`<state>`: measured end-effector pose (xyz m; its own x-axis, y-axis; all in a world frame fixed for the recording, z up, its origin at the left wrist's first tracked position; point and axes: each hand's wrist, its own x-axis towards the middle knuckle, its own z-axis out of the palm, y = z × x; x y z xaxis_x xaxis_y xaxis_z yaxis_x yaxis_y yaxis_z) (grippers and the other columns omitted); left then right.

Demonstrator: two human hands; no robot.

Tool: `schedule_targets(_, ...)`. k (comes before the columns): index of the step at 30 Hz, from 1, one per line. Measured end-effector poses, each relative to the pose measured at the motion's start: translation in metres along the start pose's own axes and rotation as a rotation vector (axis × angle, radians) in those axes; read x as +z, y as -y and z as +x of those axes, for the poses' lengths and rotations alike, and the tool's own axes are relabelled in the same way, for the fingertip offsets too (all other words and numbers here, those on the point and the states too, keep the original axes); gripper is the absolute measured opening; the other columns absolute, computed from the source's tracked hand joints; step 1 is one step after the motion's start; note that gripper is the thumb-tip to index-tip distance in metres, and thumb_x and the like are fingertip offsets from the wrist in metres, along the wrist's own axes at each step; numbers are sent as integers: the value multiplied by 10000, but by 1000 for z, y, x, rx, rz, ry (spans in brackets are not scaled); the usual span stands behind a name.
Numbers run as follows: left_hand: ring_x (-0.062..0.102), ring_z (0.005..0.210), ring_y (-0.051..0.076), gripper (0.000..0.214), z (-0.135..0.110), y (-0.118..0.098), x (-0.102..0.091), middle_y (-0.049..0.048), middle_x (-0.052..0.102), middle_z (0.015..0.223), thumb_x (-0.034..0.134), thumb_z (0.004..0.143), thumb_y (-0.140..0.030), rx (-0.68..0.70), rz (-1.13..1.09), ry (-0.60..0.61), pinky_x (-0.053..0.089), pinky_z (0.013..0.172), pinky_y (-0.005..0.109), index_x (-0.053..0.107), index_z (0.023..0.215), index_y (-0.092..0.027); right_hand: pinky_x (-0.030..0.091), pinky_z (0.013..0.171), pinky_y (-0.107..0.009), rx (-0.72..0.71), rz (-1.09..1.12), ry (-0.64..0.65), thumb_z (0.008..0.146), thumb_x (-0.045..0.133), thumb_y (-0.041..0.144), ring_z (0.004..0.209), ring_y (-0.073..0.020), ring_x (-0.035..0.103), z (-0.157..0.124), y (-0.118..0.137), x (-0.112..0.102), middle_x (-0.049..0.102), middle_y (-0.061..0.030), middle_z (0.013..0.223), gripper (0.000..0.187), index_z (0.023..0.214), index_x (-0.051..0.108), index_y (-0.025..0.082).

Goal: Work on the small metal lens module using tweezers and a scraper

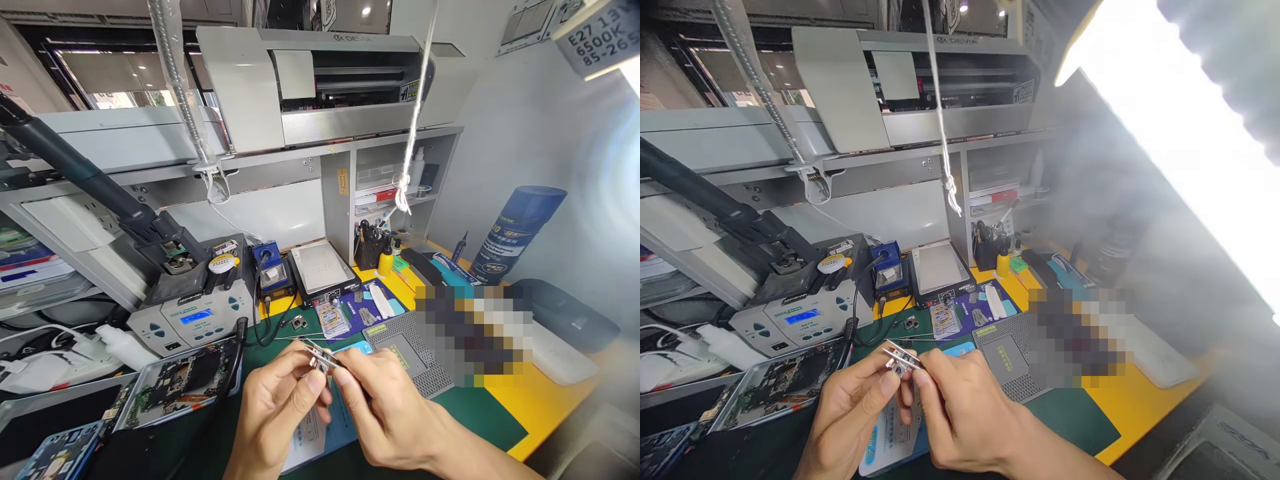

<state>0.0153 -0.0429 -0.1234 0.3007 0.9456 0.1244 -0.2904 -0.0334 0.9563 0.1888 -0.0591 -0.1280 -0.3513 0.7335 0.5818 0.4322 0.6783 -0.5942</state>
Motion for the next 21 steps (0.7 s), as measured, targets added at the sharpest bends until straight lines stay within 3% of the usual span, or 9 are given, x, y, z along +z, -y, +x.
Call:
schedule_targets(3,608,609,161,251,0,3,-1,40,626,718,750,890,-389,-30,-68,-2,533,545,269,786,886,-141,514,616,-265,76,40,-10,1092,404,216,606,-118,621,1,2,-3,648,31,741,281,905,613,196)
schedule_targets(6,606,577,153,237,2,4,-4,38,652,692,733,898,-379,-37,-96,-3,516,552,271,772,919,-147,563,661,-320,205,38,-106,1121,398,390,679,-150,669,2,-7,-7,680,13,809,347,1006,651,181)
schedule_targets(9,615,614,170,248,4,3,-7,51,670,712,721,893,-368,-24,-129,-15,522,564,288,775,961,-136,565,625,-307,378,-46,-173,1088,507,438,645,-140,654,7,-27,-15,674,20,815,322,1015,667,169)
schedule_targets(12,615,655,192,237,6,2,-11,65,673,755,704,882,-351,5,-168,-45,539,558,313,768,915,-125,591,651,-315,522,-162,-112,1049,610,399,692,-145,683,14,-50,-28,705,6,874,250,1024,684,162)
schedule_targets(15,598,642,189,222,8,1,-16,52,650,751,667,877,-339,39,-223,-87,536,541,317,735,825,-134,621,770,-386,627,-288,-14,1017,666,379,870,-197,726,17,-67,-44,732,-40,1065,240,1124,688,166)
schedule_targets(21,580,593,169,236,11,-3,-23,21,598,694,639,846,-351,39,-359,-132,526,515,303,676,740,-143,614,861,-432,784,-471,193,1009,681,351,991,-228,727,5,-81,-59,723,-72,1179,242,1183,684,183)
